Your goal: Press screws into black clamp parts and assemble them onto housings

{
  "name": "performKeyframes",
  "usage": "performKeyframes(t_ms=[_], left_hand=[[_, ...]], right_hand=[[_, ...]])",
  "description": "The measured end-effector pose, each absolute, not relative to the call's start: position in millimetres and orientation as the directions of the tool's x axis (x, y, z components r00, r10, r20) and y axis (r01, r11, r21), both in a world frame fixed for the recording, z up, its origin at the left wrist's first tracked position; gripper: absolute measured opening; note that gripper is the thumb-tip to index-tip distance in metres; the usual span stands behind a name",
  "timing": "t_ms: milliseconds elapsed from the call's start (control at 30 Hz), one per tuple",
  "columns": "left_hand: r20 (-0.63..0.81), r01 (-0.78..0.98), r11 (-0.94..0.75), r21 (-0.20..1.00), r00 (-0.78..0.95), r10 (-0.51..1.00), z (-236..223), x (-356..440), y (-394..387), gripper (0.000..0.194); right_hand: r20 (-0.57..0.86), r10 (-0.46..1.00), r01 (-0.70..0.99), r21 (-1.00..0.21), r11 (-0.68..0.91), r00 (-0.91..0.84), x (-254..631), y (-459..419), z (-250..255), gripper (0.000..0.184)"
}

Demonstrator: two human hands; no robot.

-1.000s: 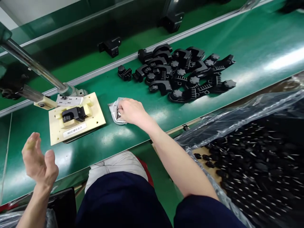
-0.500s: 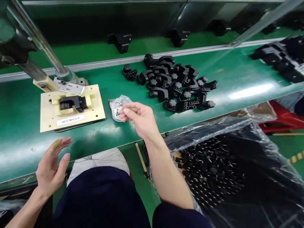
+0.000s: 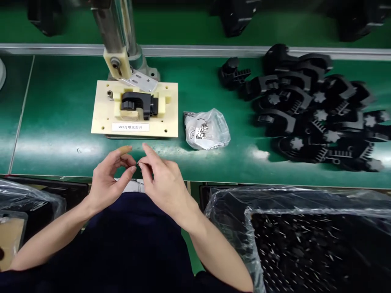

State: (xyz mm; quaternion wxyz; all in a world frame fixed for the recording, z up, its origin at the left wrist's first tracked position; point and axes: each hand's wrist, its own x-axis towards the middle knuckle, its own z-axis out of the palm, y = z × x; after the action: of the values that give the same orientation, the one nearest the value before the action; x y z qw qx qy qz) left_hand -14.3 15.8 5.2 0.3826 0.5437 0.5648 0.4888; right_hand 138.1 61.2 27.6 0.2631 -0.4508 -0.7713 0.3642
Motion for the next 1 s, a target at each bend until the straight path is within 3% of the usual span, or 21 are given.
performKeyframes(t_ms=[133,233,333,467,633,800,900,1000], left_hand=[[0.019,0.163,0.01,0.987,-0.176,0.984,5,-18,16,0.033],[-0.156,-0.119,0.133,0.984,-0.214,0.964,7,-21,18,0.031],[-0.378,-0.444,0.273,0.854,-0.168,0.91,11,-23,24,0.035],[-0.487,-0.597,0.326,0.733,-0.125,0.864,13,-24,28,0.043],[-0.402,-0.529,0.271,0.804,-0.147,0.904,12,-24,23,0.04],[-0.203,-0.304,0.145,0.941,-0.167,0.965,17,-28,22,0.034],[-0.03,-0.142,0.009,0.99,-0.15,0.988,24,-33,36,0.032],[0.15,0.034,-0.146,0.989,-0.2,0.968,30,-44,65,0.027]], right_hand=[[0.064,0.862,0.51,-0.783,0.355,-0.502,127,59,26,0.043],[-0.004,0.908,0.359,-0.919,0.161,-0.419,123,60,25,0.034],[-0.147,0.933,0.182,-0.979,-0.09,-0.327,122,61,26,0.015],[-0.227,0.895,0.173,-0.97,-0.172,-0.383,119,60,28,0.008],[-0.209,0.89,0.183,-0.972,-0.145,-0.405,113,58,28,0.01],[-0.137,0.876,0.196,-0.979,-0.05,-0.463,114,67,31,0.012],[0.042,0.87,0.199,-0.967,0.16,-0.492,114,84,33,0.013],[0.315,0.876,0.351,-0.825,0.443,-0.365,106,109,31,0.015]])
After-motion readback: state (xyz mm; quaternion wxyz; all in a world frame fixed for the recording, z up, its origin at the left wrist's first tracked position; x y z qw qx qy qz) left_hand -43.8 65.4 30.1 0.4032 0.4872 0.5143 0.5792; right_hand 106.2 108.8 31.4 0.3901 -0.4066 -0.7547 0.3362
